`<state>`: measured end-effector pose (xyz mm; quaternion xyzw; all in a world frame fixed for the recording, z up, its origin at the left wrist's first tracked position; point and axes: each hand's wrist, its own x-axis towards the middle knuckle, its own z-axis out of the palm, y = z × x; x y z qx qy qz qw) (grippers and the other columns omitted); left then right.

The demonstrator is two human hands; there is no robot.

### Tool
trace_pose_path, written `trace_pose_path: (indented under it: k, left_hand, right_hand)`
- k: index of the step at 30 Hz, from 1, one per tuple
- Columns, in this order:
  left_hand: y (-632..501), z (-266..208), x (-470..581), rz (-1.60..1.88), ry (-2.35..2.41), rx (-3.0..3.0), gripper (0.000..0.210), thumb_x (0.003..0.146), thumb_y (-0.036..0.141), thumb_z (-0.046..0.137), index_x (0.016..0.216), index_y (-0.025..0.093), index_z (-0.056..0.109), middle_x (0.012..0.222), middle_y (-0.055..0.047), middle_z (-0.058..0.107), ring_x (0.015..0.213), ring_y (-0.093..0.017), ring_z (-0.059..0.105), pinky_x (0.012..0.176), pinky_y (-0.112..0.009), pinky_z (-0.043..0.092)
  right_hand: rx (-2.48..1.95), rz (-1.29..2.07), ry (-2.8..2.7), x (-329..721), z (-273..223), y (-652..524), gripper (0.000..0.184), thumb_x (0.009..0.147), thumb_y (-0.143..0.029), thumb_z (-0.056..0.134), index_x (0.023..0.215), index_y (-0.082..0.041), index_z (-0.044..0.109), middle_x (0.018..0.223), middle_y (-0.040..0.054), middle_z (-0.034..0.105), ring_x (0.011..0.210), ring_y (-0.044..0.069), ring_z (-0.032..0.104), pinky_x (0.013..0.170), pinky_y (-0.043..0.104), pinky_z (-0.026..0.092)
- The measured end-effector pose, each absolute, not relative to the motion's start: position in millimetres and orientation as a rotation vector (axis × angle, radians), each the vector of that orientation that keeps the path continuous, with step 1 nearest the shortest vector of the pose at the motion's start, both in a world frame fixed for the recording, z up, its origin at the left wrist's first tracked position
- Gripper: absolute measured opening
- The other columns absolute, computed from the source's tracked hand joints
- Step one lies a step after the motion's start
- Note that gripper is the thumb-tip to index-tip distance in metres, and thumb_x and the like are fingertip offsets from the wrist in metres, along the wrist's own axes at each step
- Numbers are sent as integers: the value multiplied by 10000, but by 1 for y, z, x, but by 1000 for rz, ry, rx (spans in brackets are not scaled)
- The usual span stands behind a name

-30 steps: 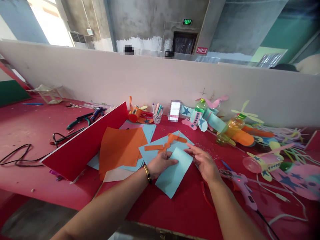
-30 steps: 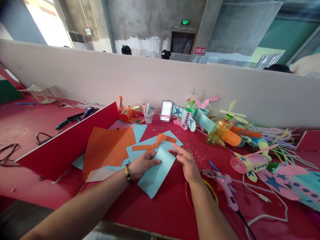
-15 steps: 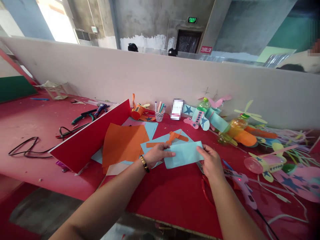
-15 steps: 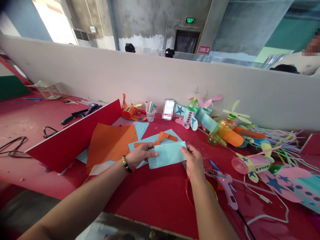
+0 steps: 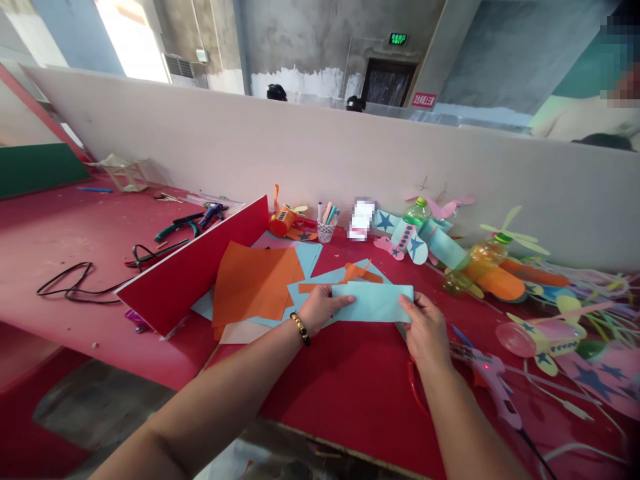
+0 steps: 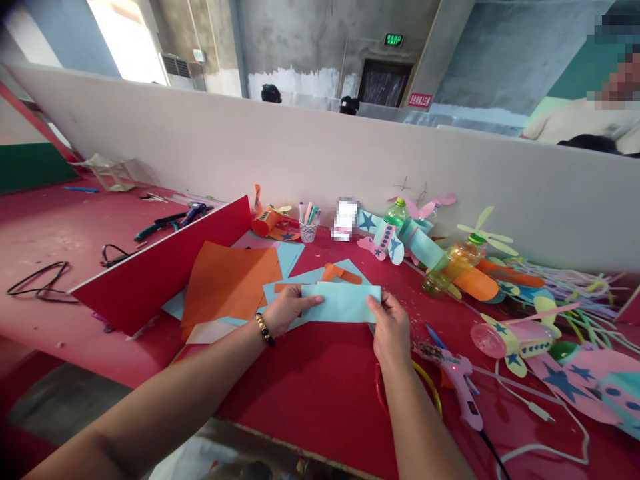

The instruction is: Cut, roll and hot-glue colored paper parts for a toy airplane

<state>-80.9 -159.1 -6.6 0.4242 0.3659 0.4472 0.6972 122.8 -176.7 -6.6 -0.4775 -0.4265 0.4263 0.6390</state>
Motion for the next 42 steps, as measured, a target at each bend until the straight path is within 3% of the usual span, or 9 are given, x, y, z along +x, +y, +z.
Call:
trace_pose_path:
  k: [5, 12, 19, 27, 36, 42]
  left_hand:
    - [-156, -6, -84, 1009, 805, 933, 368, 555, 387, 783, 783, 133, 647, 776, -71, 692, 698, -185, 648, 695, -317, 511]
    - [-153, -4, -88, 1055, 789, 956, 401, 517, 389, 798, 773, 123, 640, 721, -66, 684, 666, -182, 644, 686, -320, 520]
    - [-151, -1, -91, 1072, 815, 951, 412, 501, 367, 808, 784, 120, 639, 752, -64, 687, 642, -170, 636, 656, -312, 523]
    - [-149, -2, -94, 1086, 825, 986, 363, 565, 354, 778, 797, 113, 638, 734, -64, 679, 618, -156, 628, 612, -296, 521]
    - [-152, 5, -94, 1026, 829, 971, 371, 544, 329, 792, 808, 116, 639, 736, -69, 685, 620, -161, 634, 628, -299, 526]
    - [-152, 6, -95, 1016, 840, 965, 326, 565, 327, 781, 773, 118, 644, 722, -68, 683, 610, -162, 632, 616, -298, 526]
  right_hand:
    - [-1059, 1073, -974, 123, -3, -178, 176, 685, -317, 701, 807, -215, 626, 733, 5, 685, 726, 209, 635, 627, 313, 482]
    - [-1100, 1190, -989, 127, 2, -180, 262, 613, -291, 745, 847, -208, 663, 709, 6, 688, 578, 176, 596, 535, 293, 449]
    - [-1154, 1121, -1038, 133, -2, -179, 158, 613, -282, 752, 698, -177, 668, 593, -9, 630, 560, 160, 549, 526, 269, 419]
    - [-1171, 1097, -1042, 134, -1, -178, 173, 586, -283, 770, 597, -178, 633, 565, -29, 606, 534, 135, 514, 529, 257, 404]
    - [-1161, 1071, -1082, 134, 5, -181, 210, 655, -366, 719, 613, -184, 623, 554, -35, 580, 534, 132, 493, 527, 259, 380]
    - [-1217, 951, -1134, 136, 0, -179, 297, 619, -444, 718, 542, -192, 582, 509, -37, 547, 500, 132, 468, 498, 262, 354]
